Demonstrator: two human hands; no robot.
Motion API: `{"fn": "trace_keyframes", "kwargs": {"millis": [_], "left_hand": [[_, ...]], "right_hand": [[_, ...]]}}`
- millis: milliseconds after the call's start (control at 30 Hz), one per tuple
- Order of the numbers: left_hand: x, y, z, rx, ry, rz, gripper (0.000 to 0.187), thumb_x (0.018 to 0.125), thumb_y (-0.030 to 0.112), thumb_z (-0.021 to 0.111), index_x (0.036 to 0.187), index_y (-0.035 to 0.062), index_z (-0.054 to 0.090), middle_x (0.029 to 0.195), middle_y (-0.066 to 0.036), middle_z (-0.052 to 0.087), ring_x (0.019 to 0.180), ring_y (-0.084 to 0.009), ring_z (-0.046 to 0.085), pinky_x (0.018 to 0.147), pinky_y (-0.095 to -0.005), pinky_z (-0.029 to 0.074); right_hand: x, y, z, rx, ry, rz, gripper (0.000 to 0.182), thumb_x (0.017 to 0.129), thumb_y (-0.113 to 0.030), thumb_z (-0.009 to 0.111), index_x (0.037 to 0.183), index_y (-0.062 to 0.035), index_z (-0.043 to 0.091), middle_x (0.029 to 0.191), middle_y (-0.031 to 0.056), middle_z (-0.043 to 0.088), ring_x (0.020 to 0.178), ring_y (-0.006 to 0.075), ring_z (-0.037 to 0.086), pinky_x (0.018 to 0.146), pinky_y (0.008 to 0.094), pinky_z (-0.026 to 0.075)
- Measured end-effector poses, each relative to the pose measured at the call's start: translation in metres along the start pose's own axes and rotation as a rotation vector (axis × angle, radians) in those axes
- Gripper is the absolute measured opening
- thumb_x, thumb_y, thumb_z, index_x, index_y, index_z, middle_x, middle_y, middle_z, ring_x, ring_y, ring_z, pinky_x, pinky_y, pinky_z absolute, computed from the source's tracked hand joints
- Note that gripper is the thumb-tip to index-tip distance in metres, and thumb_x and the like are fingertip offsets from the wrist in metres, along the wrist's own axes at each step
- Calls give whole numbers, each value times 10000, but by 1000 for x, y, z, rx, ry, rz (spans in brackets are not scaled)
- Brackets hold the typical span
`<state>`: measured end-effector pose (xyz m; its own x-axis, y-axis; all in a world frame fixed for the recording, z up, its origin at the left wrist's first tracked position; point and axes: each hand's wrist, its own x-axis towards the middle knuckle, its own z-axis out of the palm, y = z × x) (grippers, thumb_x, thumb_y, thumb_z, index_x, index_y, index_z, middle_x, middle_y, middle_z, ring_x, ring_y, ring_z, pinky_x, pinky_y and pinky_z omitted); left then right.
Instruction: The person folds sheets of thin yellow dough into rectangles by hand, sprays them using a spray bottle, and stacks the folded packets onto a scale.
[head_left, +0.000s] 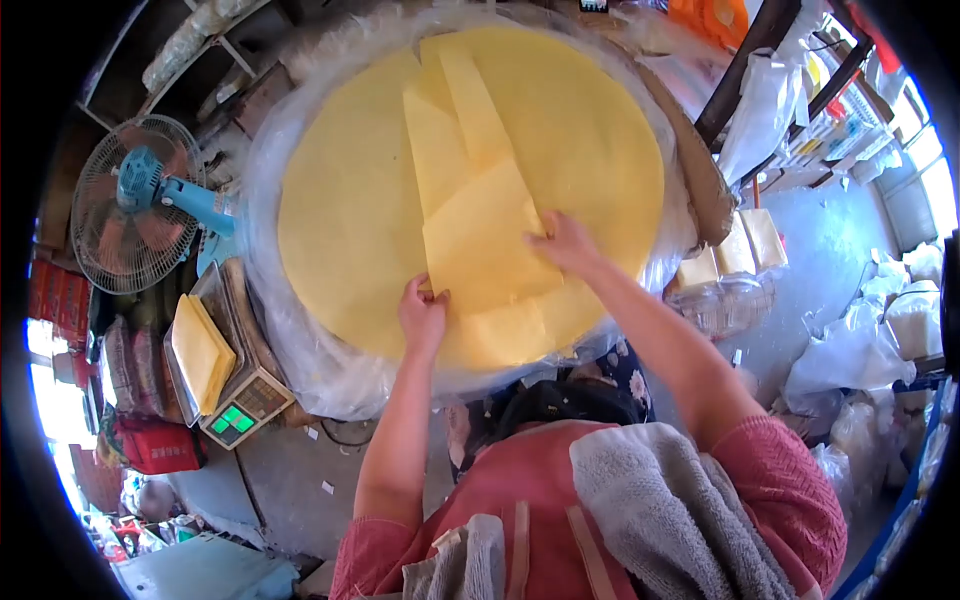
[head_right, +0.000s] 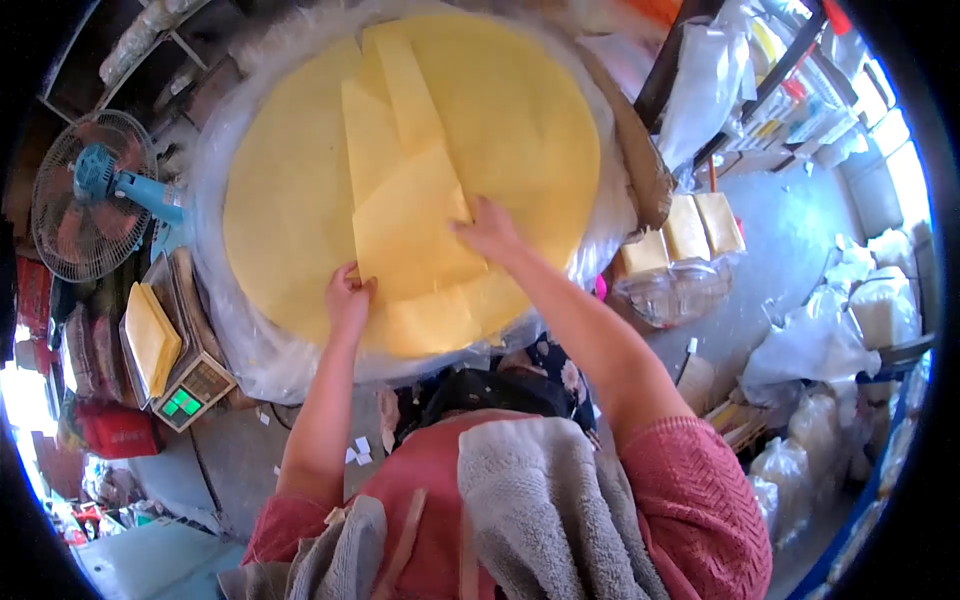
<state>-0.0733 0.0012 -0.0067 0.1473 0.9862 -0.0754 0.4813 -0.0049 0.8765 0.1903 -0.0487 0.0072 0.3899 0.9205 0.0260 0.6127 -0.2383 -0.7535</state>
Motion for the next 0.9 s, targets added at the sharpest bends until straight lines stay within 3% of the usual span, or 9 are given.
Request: {"fn": "trace_keyframes", "kwargs": {"millis": [67, 167, 267, 367, 467, 500, 767, 867, 900], "left_hand": [[0, -6, 0, -10, -13, -2, 406, 735, 80, 665, 1116, 2, 550, 697, -79, 616, 607, -159, 580, 581, -298, 450], [-7, -9, 0, 4, 28, 76, 410, 723, 86, 666, 1110, 2, 556, 681, -73, 613, 587, -162, 573, 565, -298, 446], [-26, 6, -6, -47, -51, -1, 422, 708, 83, 667, 1108, 2, 556, 674, -69, 605, 571, -159, 563, 551, -293, 443], [-20, -13, 1, 9, -14, 48, 419, 704, 76, 666, 1101, 0, 560, 663, -61, 598, 569, -152, 562, 551, -281, 443], [-22, -2, -2, -35, -49, -40, 409, 708, 74, 664, 1097, -4, 564, 684, -61, 603, 600, -148, 574, 568, -278, 451], [-23, -3, -3, -69, -49, -46, 407, 709, 72, 663, 1096, -6, 565, 694, -62, 606, 611, -149, 577, 575, -280, 454], [-24, -4, -2, -37, -32, -38, 416, 712, 76, 663, 1106, -9, 560, 692, -74, 605, 627, -155, 583, 586, -287, 460], [-21, -2, -6, 54, -129, -100, 475, 718, 92, 681, 1162, 9, 535, 867, -128, 624, 758, -216, 608, 671, -315, 478], [-23, 2, -5, 264, -76, 38, 498, 736, 135, 676, 1196, 28, 518, 983, -148, 587, 869, -249, 579, 749, -347, 459]], "right_hand": [[-26, -22, -17, 47, -121, 159, 573, 735, -310, 686, 1183, 1, 511, 1097, 212, 593, 1037, 362, 558, 873, 386, 449], [-44, -3, -5, 153, -95, 160, 573, 739, -251, 689, 1214, 3, 496, 1153, 217, 570, 1060, 358, 548, 872, 385, 451], [-57, -9, -10, 109, -117, 203, 582, 745, -216, 681, 1239, 14, 477, 1196, 222, 545, 1082, 349, 535, 900, 384, 440], [-53, -15, -6, -5, -110, 210, 621, 768, -197, 662, 1288, 23, 404, 1254, 232, 493, 1126, 368, 496, 931, 404, 420], [-33, -27, 1, -208, 94, -3, 624, 816, -224, 624, 1323, 10, 345, 1240, 241, 480, 1104, 380, 502, 906, 442, 426], [-23, -35, -1, -202, -5, 13, 659, 854, -235, 583, 1359, 19, 244, 1378, 248, 321, 1222, 412, 383, 975, 439, 383], [33, -32, 42, -405, 9, -174, 640, 907, -288, 489, 1379, 53, 221, 1465, 203, 193, 1355, 363, 183, 1086, 446, 226], [33, -17, 51, -531, -39, -199, 628, 935, -355, 402, 1394, 34, 225, 1489, 170, 163, 1380, 338, 120, 1101, 468, 171], [33, -12, 53, -581, -58, -207, 626, 942, -377, 371, 1397, 29, 228, 1496, 159, 154, 1387, 330, 98, 1104, 474, 154]]}}
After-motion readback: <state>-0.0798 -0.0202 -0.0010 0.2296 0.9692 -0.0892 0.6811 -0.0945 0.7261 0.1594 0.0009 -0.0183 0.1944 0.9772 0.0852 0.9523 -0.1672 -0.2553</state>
